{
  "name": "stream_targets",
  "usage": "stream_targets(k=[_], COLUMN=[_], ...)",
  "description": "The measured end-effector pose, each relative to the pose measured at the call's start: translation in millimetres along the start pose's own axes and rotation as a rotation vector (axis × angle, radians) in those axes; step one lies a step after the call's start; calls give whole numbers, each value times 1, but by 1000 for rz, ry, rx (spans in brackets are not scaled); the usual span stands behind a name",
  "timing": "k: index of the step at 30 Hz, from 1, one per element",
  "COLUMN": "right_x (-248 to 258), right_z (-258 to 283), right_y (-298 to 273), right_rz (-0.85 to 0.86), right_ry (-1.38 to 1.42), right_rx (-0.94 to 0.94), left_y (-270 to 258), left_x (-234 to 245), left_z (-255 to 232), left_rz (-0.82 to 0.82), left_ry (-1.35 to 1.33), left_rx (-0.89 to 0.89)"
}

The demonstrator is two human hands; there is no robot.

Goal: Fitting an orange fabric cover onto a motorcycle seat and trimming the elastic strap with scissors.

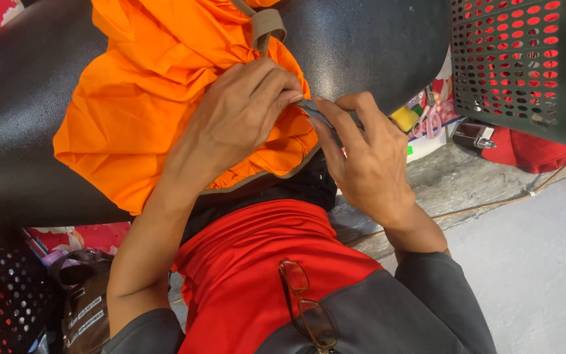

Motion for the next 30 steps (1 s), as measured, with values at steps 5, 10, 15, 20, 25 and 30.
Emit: stream_targets(k=[5, 10, 15, 20, 25, 30], right_x=[-5, -9, -9, -12, -15, -14], right_z=[-5, -10, -12, -13, -13, -11], right_y=[3, 7, 10, 9, 10, 10], right_rz=[30, 69, 62, 70, 78, 67], right_ry=[45, 102, 219, 183, 136, 125], right_rx=[-6, -12, -49, -37, -8, 6], left_y=[-2, -4, -7, -8, -9, -9], left_x=[-2, -5, -9, -9, -8, -8], left_z=[-2, 1, 7, 10, 11, 10], left_rz=[-19, -29, -34, -34, -52, -47], left_ry=[59, 68, 87, 42, 39, 45], left_rx=[-86, -100, -100, -64, -73, -91])
Point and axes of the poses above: each hand's wrist, its own y-axis towards the middle knuckle, its own x-axis out of the back of the hand, z = x × y, the point moved 9 cm from there along y, towards the middle knuckle, and after that the axes turned 6 degrees about -y, right-handed, at the moved point
